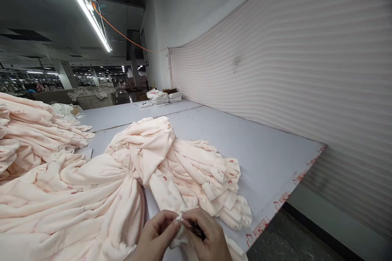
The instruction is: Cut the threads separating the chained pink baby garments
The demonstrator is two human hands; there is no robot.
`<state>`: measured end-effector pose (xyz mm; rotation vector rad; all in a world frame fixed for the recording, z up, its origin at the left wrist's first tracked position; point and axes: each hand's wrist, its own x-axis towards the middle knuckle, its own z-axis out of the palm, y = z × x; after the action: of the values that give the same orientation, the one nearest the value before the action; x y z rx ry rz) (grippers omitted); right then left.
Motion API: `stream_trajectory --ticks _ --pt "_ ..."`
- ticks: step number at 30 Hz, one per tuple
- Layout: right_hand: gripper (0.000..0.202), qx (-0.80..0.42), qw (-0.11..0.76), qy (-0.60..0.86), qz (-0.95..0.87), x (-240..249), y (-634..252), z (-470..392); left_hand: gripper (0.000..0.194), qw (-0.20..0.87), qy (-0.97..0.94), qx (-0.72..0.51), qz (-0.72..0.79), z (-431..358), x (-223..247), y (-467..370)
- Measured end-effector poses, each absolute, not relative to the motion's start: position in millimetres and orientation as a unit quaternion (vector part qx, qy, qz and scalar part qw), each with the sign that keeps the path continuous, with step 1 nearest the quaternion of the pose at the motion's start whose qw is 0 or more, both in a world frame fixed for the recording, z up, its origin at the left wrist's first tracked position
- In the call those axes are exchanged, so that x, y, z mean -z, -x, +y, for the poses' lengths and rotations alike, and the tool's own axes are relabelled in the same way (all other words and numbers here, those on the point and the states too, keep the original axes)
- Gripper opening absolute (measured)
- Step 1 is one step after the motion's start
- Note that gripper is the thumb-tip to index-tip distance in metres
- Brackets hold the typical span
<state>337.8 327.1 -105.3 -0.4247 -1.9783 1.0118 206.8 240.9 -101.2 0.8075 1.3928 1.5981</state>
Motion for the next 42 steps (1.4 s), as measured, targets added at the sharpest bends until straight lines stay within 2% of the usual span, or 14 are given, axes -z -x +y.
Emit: stream_trajectory --ticks 2,8,10,13,17,22,27,30,32,34,37,40,42 --pt "0.014 -0.422 0.416 0.192 -0.783 110 -336 327 0.042 0.405 -0.353 -0.628 0.563 237 103 -206" --pt "0.030 -0.483 0.413 0.239 -0.734 112 -326 317 0.035 0.214 -0.496 -0.494 0.681 230 104 -207" --pt "0.031 -0.515 0.410 0.237 -0.714 111 -325 316 0.041 0.232 -0.484 -0.491 0.686 231 104 -206" --pt "0.028 -0.544 0.393 0.233 -0.704 113 -331 320 0.050 0.331 -0.418 -0.539 0.652 234 107 -202" --pt "0.024 -0.480 0.349 0.221 -0.774 114 -348 326 0.053 0.411 -0.377 -0.569 0.605 236 112 -201" --pt "0.018 -0.471 0.283 0.227 -0.804 98 -351 326 0.050 0.351 -0.438 -0.523 0.641 239 105 -209" --pt "0.032 -0.639 0.260 0.220 -0.689 96 -354 334 0.027 0.257 -0.503 -0.467 0.680 235 86 -215" --pt "0.033 -0.656 0.310 0.287 -0.625 116 -370 343 0.020 0.217 -0.461 -0.572 0.643 230 68 -197" --pt "0.034 -0.605 0.328 0.332 -0.645 136 -382 345 0.021 0.258 -0.344 -0.703 0.566 229 56 -178" --pt "0.040 -0.520 0.313 0.349 -0.714 158 -390 343 0.024 0.291 -0.280 -0.746 0.529 230 49 -163" --pt "0.052 -0.392 0.293 0.352 -0.798 184 -389 338 0.019 0.299 -0.377 -0.639 0.600 234 54 -164" --pt "0.040 -0.393 0.289 0.371 -0.790 188 -384 340 0.007 0.258 -0.564 -0.394 0.678 243 78 -189" --pt "0.033 -0.436 0.291 0.382 -0.761 179 -380 348 0.026 0.213 -0.609 -0.271 0.714 254 99 -205"
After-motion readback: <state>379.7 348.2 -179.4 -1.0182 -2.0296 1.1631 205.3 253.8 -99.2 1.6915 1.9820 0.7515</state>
